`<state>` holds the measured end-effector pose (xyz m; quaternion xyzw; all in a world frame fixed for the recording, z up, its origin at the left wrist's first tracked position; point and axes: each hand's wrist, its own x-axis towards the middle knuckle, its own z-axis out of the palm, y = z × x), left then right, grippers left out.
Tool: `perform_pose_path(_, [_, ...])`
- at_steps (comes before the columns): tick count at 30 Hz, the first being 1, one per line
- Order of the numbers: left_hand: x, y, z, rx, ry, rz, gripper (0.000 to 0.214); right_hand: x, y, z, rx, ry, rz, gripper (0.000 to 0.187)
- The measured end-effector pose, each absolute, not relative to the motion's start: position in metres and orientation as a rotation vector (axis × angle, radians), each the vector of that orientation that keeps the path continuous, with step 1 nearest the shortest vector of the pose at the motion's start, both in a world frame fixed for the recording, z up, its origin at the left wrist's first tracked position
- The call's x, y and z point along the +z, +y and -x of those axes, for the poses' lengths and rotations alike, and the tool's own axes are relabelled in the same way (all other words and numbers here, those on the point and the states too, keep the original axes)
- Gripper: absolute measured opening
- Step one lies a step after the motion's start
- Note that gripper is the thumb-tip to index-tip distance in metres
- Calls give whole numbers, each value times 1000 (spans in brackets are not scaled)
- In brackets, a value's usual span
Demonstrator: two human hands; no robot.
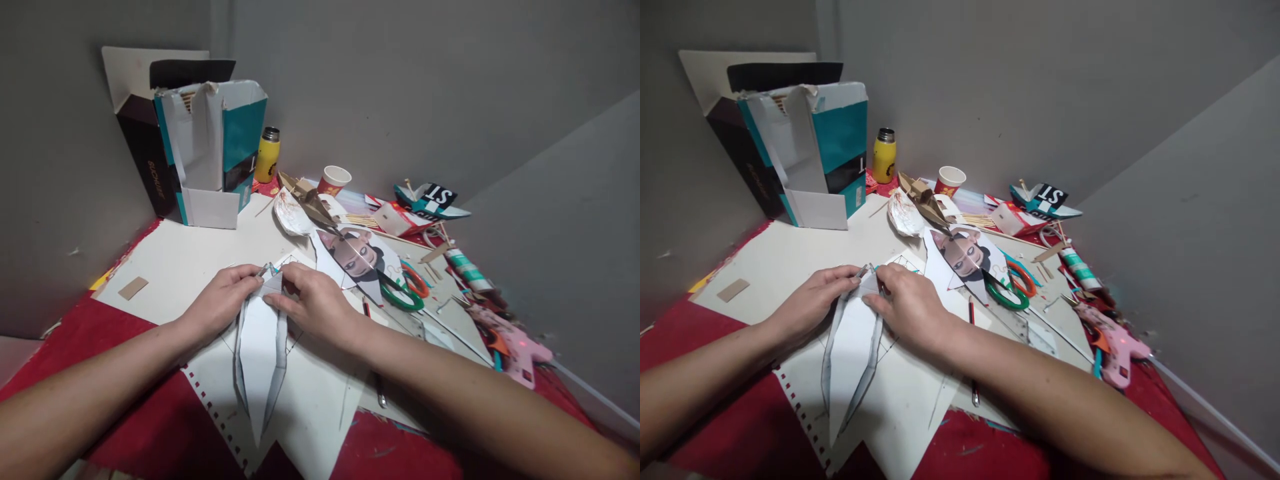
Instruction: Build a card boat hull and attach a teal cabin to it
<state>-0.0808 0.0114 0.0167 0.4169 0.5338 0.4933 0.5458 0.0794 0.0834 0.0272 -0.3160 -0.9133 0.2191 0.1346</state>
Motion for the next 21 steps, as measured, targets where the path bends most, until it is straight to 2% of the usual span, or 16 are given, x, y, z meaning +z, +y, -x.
perform_pose_path(10, [14, 10, 80, 1129, 1241, -1100, 25, 47, 92, -79, 552, -2878, 833, 18])
perform_pose_path(14, [12, 10, 81, 1164, 1257, -1129, 25, 41, 93, -77, 483, -2802, 845, 19])
perform_pose_path(21, [16, 11, 81, 1169, 1270, -1004, 27, 30, 93, -75, 564, -2620, 812, 30])
